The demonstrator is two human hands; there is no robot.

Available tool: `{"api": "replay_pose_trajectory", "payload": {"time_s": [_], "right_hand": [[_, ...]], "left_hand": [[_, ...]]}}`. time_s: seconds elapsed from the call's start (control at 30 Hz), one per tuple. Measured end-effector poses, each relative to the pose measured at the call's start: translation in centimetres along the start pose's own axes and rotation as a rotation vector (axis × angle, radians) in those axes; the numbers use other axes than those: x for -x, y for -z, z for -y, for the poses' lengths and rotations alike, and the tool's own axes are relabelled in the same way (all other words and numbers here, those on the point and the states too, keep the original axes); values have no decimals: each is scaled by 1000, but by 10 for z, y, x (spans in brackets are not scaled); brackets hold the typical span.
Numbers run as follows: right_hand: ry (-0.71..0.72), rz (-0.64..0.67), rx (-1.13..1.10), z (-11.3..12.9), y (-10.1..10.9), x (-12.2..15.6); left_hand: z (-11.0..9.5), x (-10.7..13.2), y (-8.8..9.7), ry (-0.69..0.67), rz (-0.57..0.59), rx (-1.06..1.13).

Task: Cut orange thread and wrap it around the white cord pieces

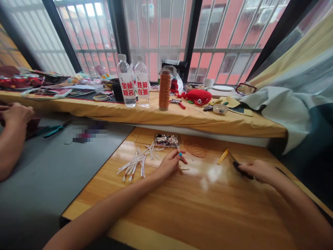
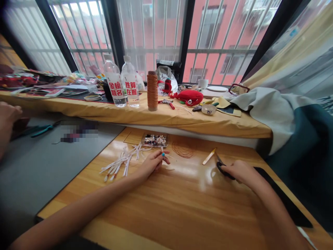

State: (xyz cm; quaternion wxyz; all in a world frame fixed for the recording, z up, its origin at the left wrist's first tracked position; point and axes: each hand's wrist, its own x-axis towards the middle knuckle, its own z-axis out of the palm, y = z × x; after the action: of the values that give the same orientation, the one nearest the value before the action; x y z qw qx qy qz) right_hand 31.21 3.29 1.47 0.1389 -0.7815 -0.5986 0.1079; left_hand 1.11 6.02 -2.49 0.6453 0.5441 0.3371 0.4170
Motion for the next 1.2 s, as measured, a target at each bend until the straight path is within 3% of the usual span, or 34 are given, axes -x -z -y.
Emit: {"api": "replay_pose_trajectory", "payload": {"time_s": [0.07,0.13,0.2,0.3,0.4,0.5,0.6,0.87,1.2], "right_hand": [[3,126,-159,14,6,10],[6,289,-580,35,7,22],[42,324,-838,62,0,37],[119,519,-871,102,-27,60],[126,666,-839,127,-54,76],[52,632,-823,134,-68,81],[-2,609,-824,135,-68,80],[-28,601,-775,138,-64,79],[23,602,-865,125,-82,75]], "left_hand": [[2,-2,1,4,5,26],[3,-2,1,-15,14,36],[3,-2,0,-39,2,40],[1,-1,-1,-56,-30,44],[1,0,-1,-92,-42,25],[0,0,0,-119,-53,-23],[-2,2,0,-132,-65,-91],[-2,4,-2,-158,-47,-206],[-2,6,-3,-170,0,-261]]}}
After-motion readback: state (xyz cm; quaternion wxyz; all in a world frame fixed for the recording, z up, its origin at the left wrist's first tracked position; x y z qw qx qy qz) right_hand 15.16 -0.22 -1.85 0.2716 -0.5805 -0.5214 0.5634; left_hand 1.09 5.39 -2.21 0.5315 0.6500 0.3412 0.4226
